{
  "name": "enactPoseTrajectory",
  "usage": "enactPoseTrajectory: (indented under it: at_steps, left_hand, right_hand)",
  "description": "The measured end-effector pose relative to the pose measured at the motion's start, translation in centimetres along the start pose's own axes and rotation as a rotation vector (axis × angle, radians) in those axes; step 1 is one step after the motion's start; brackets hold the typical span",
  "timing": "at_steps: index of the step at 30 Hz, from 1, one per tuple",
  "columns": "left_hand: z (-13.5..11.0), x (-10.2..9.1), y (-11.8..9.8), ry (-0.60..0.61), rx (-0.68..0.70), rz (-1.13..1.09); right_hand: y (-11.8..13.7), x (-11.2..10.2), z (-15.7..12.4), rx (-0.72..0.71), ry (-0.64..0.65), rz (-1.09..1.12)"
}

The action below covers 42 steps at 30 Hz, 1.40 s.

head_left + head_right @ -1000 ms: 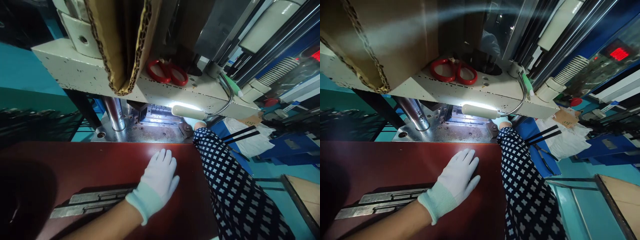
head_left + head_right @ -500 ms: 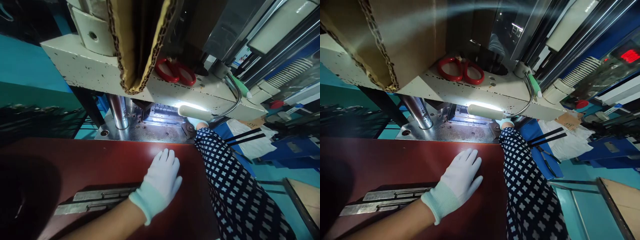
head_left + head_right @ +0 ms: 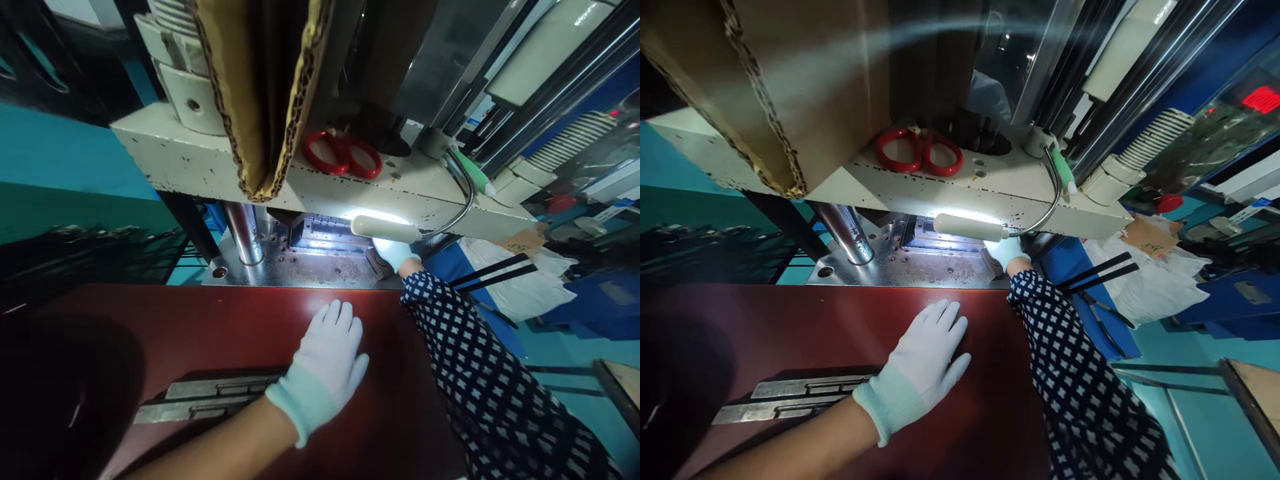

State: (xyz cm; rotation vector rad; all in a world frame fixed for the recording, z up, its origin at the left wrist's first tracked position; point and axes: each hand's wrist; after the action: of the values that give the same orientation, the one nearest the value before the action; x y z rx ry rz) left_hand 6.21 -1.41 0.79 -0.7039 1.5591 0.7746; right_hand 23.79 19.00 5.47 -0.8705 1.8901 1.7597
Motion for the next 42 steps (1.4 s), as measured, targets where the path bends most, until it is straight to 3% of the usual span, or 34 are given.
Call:
enactPoseTrajectory:
  at_steps: [6, 9, 11, 13, 14, 15, 16, 17, 19, 22, 26, 33, 36, 39, 42]
  left_hand:
    - [-0.2, 1.2, -0.6, -0.11, -0.019, -0.073]
    - [-0.7, 0.9, -0.7, -0.421, -0.062, -0.307]
    - [-0.9, 0.0, -0.2, -0.674, -0.201, -0.535]
    - [-0.9, -0.9, 0.8, -0.759, -0.322, -0.7]
    - [-0.8, -1.1, 1.5, -0.743, -0.379, -0.835]
    - [-0.6, -1.1, 2.1, -0.67, -0.506, -0.964]
    - [-0.4, -1.0, 2.7, -0.545, -0.549, -1.118]
    - [-0.2, -0.7, 3.2, -0.422, -0.497, -1.216]
    - [0.2, 0.1, 3.7, -0.304, -0.314, -1.34]
    - [0.5, 1.0, 3.7, -0.332, -0.269, -1.457]
    - [0.8, 1.1, 3.6, -0.356, -0.265, -1.521]
    - [1.0, 0.6, 4.2, -0.33, -0.235, -1.603]
    - [0.5, 0.2, 3.8, -0.351, -0.271, -1.575]
    - [-0.4, 0.2, 2.9, -0.433, -0.419, -1.251]
    - [-1.6, 0.8, 1.8, -0.523, -0.455, -0.906]
  right_hand:
    - [2.7, 1.8, -4.7, -0.103, 0.164, 0.118]
    - [2.9, 2.6, -8.4, -0.132, 0.242, 0.207]
    - [2.5, 2.7, -10.6, -0.125, 0.261, 0.252]
    - [2.2, 2.8, -12.2, -0.123, 0.282, 0.294]
    - [2.1, 2.8, -12.8, -0.12, 0.307, 0.321]
    - [2.1, 2.8, -13.3, -0.116, 0.341, 0.349]
    - [2.1, 2.8, -13.8, -0.094, 0.378, 0.37]
    - [2.2, 2.8, -14.1, -0.066, 0.421, 0.395]
    - [2.4, 2.7, -14.6, 0.004, 0.46, 0.403]
    - [2.0, 2.4, -14.9, 0.059, 0.515, 0.397]
    - [0.6, 2.1, -15.0, 0.054, 0.69, 0.358]
    - [1.1, 2.4, -13.9, 0.054, 0.588, 0.213]
    - [1.2, 1.5, -12.8, 0.008, 0.562, 0.149]
    - [0.1, -0.1, -11.6, -0.018, 0.553, 0.062]
    - [0.1, -1.3, -9.9, 0.01, 0.472, -0.065]
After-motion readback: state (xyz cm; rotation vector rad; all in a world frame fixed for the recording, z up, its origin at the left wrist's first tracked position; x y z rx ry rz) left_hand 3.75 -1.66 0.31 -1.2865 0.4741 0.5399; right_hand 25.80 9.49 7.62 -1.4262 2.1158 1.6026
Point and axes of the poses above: each hand's wrist, its own z-axis towards the middle knuckle, its own x-axis out of the palm, y = z × x, and after that the axes turned 14 degrees about z, right-handed
